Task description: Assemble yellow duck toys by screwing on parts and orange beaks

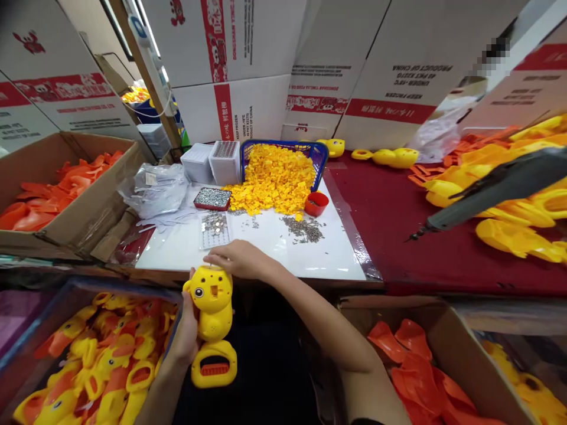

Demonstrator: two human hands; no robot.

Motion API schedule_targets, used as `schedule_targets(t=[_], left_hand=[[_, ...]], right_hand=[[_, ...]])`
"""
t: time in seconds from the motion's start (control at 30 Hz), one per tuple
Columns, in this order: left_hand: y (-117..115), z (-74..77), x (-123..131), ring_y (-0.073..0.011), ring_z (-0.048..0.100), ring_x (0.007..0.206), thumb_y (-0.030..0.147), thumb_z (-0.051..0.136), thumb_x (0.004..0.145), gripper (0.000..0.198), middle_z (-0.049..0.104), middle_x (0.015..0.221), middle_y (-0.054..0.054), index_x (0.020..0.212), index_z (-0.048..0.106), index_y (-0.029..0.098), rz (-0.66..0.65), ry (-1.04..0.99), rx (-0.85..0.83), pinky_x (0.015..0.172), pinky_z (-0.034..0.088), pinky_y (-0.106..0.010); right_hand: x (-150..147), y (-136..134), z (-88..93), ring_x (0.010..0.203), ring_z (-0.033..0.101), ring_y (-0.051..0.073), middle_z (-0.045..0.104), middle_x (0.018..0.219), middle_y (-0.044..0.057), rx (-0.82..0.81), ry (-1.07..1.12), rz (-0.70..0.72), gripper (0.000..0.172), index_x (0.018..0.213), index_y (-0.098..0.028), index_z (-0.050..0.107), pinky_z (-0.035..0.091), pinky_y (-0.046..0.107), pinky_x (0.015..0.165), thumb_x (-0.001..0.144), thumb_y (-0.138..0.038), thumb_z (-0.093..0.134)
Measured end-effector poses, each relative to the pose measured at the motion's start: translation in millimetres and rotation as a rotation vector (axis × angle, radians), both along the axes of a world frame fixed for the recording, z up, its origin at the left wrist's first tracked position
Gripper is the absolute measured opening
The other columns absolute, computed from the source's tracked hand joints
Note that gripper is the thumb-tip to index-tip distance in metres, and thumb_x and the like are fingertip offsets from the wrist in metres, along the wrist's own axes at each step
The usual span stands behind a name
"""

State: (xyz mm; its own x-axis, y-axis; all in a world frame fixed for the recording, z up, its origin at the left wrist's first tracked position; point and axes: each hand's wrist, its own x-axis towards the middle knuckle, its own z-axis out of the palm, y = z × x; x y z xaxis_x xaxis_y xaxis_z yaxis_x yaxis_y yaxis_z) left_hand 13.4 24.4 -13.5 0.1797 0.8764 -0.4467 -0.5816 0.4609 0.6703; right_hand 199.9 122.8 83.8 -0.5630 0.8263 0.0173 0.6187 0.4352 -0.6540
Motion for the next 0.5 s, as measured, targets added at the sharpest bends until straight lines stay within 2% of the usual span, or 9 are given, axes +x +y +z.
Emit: schedule_targets(t=[0.1,0.2,0.3,0.37,0.43,0.5], left_hand=[[-7.6,2.0,-9.2,-0.0353,0.075,0.114,0.076,0.053,0.093,0.081,0.078,0.124,-0.017,0.149,0.058,0.018,0.008,-0.032,-0.224,0.094,0.063,-0.044],[-16.6,-3.0,-13.8,-0.0386,0.078,0.099,0.080,0.056,0.089,0.086,0.080,0.107,-0.021,0.137,0.066,0.009,-0.015,-0.064,-0.306,0.085,0.065,-0.047],[-23.2,-11.6,-14.5,-0.0381,0.078,0.097,0.077,0.065,0.085,0.084,0.080,0.109,-0.020,0.137,0.067,0.011,-0.011,-0.089,-0.322,0.084,0.064,-0.047],[-24.1,-16.2,-15.6,-0.0368,0.078,0.101,0.072,0.070,0.085,0.080,0.079,0.117,-0.017,0.143,0.063,0.017,0.015,-0.105,-0.290,0.086,0.063,-0.046],[-22.2,-19.1,-18.7,-0.0355,0.077,0.105,0.068,0.073,0.085,0.078,0.077,0.125,-0.014,0.148,0.058,0.024,0.021,-0.118,-0.251,0.088,0.063,-0.045],[-18.2,-20.6,-23.3,-0.0354,0.076,0.107,0.067,0.073,0.085,0.079,0.076,0.128,-0.014,0.149,0.057,0.024,-0.025,-0.130,-0.245,0.088,0.062,-0.045]], right_hand=[[-0.5,38.1,-24.4,0.094,0.067,0.020,0.076,0.104,0.011,0.284,-0.127,-0.088,0.029,0.111,-0.017,0.074,0.045,0.027,0.081,0.107,-0.027,0.047],[-3.0,64.3,-39.7,0.105,0.064,0.024,0.070,0.119,0.018,0.352,-0.183,-0.099,0.026,0.113,-0.015,0.074,0.047,0.031,0.083,0.103,-0.016,0.050],[-5.2,73.2,-46.8,0.103,0.062,0.023,0.067,0.118,0.018,0.388,-0.216,-0.057,0.025,0.106,-0.014,0.076,0.049,0.033,0.086,0.100,-0.009,0.051],[-5.2,72.7,-49.2,0.101,0.062,0.023,0.066,0.116,0.018,0.405,-0.230,-0.062,0.026,0.103,-0.012,0.076,0.050,0.034,0.087,0.101,-0.010,0.050],[-3.9,70.7,-51.0,0.099,0.061,0.023,0.063,0.121,0.019,0.414,-0.232,-0.090,0.028,0.108,-0.013,0.075,0.051,0.035,0.084,0.104,-0.015,0.047],[-1.9,69.0,-52.6,0.098,0.061,0.023,0.061,0.125,0.020,0.432,-0.230,-0.122,0.031,0.115,-0.014,0.073,0.052,0.035,0.082,0.107,-0.020,0.044]])
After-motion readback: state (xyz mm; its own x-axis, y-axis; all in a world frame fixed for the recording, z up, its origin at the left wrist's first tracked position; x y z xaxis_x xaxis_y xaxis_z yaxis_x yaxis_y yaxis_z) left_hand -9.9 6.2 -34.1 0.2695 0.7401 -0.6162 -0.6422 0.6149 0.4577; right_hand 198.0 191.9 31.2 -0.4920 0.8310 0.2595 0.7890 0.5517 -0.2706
